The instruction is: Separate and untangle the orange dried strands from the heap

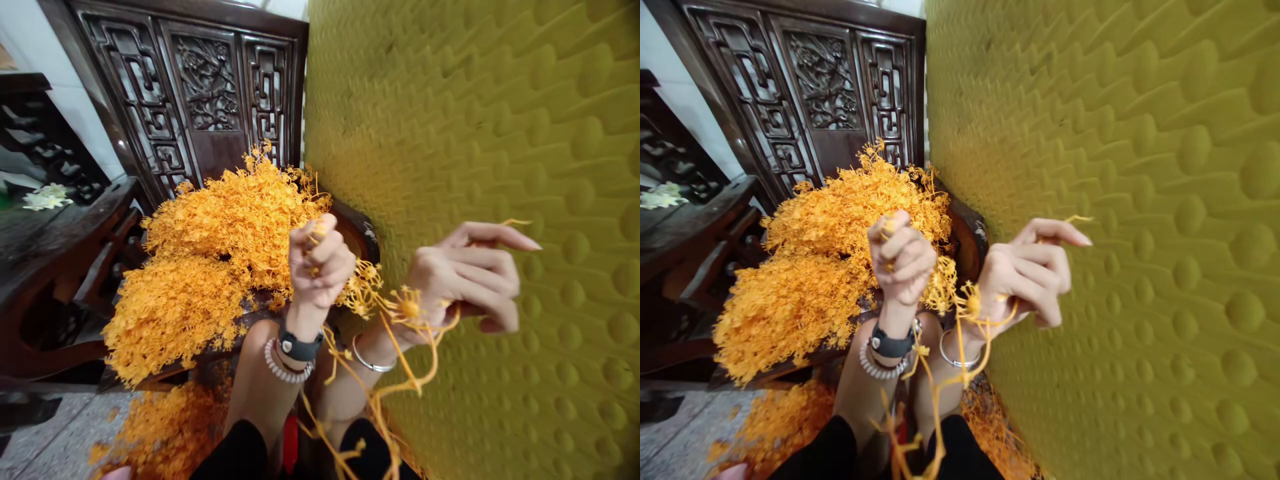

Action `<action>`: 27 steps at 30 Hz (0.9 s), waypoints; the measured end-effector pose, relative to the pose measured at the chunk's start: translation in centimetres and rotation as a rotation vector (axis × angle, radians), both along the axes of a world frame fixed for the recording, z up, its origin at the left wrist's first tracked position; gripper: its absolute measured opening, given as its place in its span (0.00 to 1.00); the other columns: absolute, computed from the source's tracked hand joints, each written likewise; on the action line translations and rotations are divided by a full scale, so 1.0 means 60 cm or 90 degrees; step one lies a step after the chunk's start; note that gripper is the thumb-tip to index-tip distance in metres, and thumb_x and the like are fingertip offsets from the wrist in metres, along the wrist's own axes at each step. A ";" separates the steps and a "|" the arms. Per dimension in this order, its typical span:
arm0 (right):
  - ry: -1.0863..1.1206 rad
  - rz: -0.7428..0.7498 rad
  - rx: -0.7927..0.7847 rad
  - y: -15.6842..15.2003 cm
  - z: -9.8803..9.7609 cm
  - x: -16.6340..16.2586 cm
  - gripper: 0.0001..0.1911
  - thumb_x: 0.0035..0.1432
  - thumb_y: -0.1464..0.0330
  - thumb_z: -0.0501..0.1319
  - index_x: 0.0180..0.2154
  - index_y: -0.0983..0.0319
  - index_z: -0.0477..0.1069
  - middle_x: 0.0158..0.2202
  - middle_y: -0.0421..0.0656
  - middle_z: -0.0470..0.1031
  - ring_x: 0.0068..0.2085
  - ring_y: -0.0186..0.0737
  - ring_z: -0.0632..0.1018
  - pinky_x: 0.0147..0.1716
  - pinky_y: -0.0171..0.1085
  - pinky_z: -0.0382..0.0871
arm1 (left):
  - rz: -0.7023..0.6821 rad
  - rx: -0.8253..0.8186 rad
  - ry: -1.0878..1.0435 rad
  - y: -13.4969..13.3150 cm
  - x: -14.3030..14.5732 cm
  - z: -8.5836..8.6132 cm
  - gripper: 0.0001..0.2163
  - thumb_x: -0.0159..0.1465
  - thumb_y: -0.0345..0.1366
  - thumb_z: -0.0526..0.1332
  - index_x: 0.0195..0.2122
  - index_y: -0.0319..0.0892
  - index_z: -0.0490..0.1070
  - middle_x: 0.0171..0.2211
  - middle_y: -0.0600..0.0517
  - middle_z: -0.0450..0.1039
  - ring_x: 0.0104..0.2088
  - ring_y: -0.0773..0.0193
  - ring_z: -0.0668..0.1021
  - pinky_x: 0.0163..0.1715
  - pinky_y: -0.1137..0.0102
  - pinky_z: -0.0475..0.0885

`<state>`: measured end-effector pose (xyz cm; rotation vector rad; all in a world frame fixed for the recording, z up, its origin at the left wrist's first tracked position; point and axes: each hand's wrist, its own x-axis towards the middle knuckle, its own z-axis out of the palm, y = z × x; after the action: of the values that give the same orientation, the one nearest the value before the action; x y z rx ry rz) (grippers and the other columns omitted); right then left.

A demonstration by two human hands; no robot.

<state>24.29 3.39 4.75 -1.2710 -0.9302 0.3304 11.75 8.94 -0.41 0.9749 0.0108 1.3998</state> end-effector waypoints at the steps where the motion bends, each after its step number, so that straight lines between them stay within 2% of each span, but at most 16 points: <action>1: 0.031 0.003 -0.032 0.000 0.005 0.018 0.20 0.55 0.84 0.52 0.22 0.56 0.50 0.07 0.24 0.41 0.06 0.22 0.45 0.09 0.35 0.21 | 0.037 -0.018 -0.055 0.003 -0.010 0.001 0.21 0.59 0.54 0.51 0.21 0.45 0.45 0.11 0.64 0.32 0.10 0.76 0.38 0.04 0.77 0.35; 3: 0.068 0.027 -0.069 0.006 0.013 0.052 0.24 0.52 0.88 0.51 0.21 0.56 0.44 0.05 0.23 0.41 0.05 0.21 0.43 0.09 0.36 0.20 | 0.058 -0.024 -0.117 0.008 -0.033 0.005 0.19 0.59 0.48 0.55 0.21 0.44 0.47 0.10 0.64 0.36 0.08 0.77 0.39 0.03 0.79 0.35; 6: 0.055 0.145 -0.095 0.018 0.012 0.084 0.28 0.48 0.91 0.52 0.19 0.56 0.42 0.04 0.21 0.38 0.06 0.20 0.39 0.09 0.34 0.23 | 0.001 0.023 -0.067 0.010 -0.061 0.009 0.15 0.58 0.42 0.59 0.22 0.43 0.53 0.10 0.62 0.51 0.06 0.78 0.49 0.03 0.81 0.44; 9: 0.031 0.270 -0.077 0.025 0.002 0.091 0.27 0.47 0.91 0.54 0.19 0.55 0.46 0.04 0.22 0.40 0.08 0.22 0.41 0.09 0.34 0.37 | -0.035 0.060 0.021 0.009 -0.062 0.008 0.10 0.62 0.39 0.56 0.26 0.42 0.60 0.17 0.56 0.67 0.08 0.78 0.58 0.05 0.81 0.52; 12: 0.030 0.324 -0.032 0.030 -0.007 0.085 0.23 0.52 0.86 0.56 0.21 0.54 0.52 0.05 0.24 0.39 0.11 0.24 0.42 0.14 0.36 0.49 | -0.011 0.071 0.102 0.007 -0.041 0.007 0.07 0.63 0.38 0.54 0.33 0.40 0.66 0.26 0.50 0.75 0.10 0.78 0.62 0.08 0.80 0.58; 14: 0.014 0.314 -0.002 0.036 -0.011 0.078 0.21 0.54 0.83 0.57 0.22 0.54 0.54 0.07 0.25 0.36 0.13 0.25 0.40 0.16 0.37 0.51 | 0.031 0.060 0.110 0.005 -0.024 0.009 0.09 0.63 0.40 0.55 0.36 0.39 0.68 0.29 0.48 0.76 0.11 0.78 0.63 0.09 0.80 0.60; 17: -0.030 0.231 0.033 0.048 -0.020 0.059 0.17 0.57 0.76 0.58 0.22 0.54 0.54 0.10 0.29 0.35 0.16 0.26 0.40 0.18 0.37 0.53 | 0.054 0.050 0.090 0.001 -0.003 0.014 0.12 0.63 0.41 0.55 0.39 0.39 0.70 0.29 0.49 0.75 0.10 0.79 0.61 0.10 0.78 0.60; 20: -0.058 0.137 0.077 0.056 -0.041 0.027 0.16 0.63 0.66 0.51 0.22 0.55 0.54 0.13 0.32 0.40 0.16 0.28 0.46 0.20 0.38 0.56 | 0.041 0.057 0.101 -0.003 0.007 0.016 0.12 0.63 0.41 0.54 0.45 0.43 0.67 0.28 0.52 0.74 0.09 0.79 0.59 0.10 0.78 0.59; 22: -0.051 0.125 0.118 0.059 -0.055 0.009 0.18 0.65 0.61 0.44 0.22 0.55 0.54 0.14 0.34 0.42 0.17 0.31 0.51 0.22 0.40 0.58 | 0.018 0.078 0.102 -0.004 0.009 0.013 0.08 0.62 0.38 0.55 0.41 0.43 0.66 0.23 0.55 0.70 0.10 0.78 0.59 0.09 0.78 0.57; 24: -0.041 0.160 0.151 0.060 -0.064 0.003 0.19 0.65 0.59 0.41 0.22 0.54 0.53 0.14 0.35 0.44 0.19 0.32 0.55 0.25 0.42 0.61 | 0.004 0.100 0.084 -0.003 0.010 0.006 0.03 0.61 0.35 0.54 0.32 0.43 0.64 0.18 0.58 0.63 0.11 0.76 0.58 0.09 0.78 0.55; 27: -0.054 0.247 0.147 0.062 -0.060 0.025 0.18 0.62 0.58 0.49 0.21 0.54 0.52 0.13 0.35 0.45 0.19 0.34 0.57 0.26 0.43 0.62 | 0.061 0.134 0.117 -0.003 0.010 -0.001 0.09 0.60 0.37 0.51 0.23 0.42 0.58 0.16 0.58 0.53 0.13 0.74 0.56 0.11 0.76 0.52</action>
<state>25.77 7.10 1.12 -0.8953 -1.2533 0.4598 12.34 8.75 -0.49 1.2900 0.0480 1.4135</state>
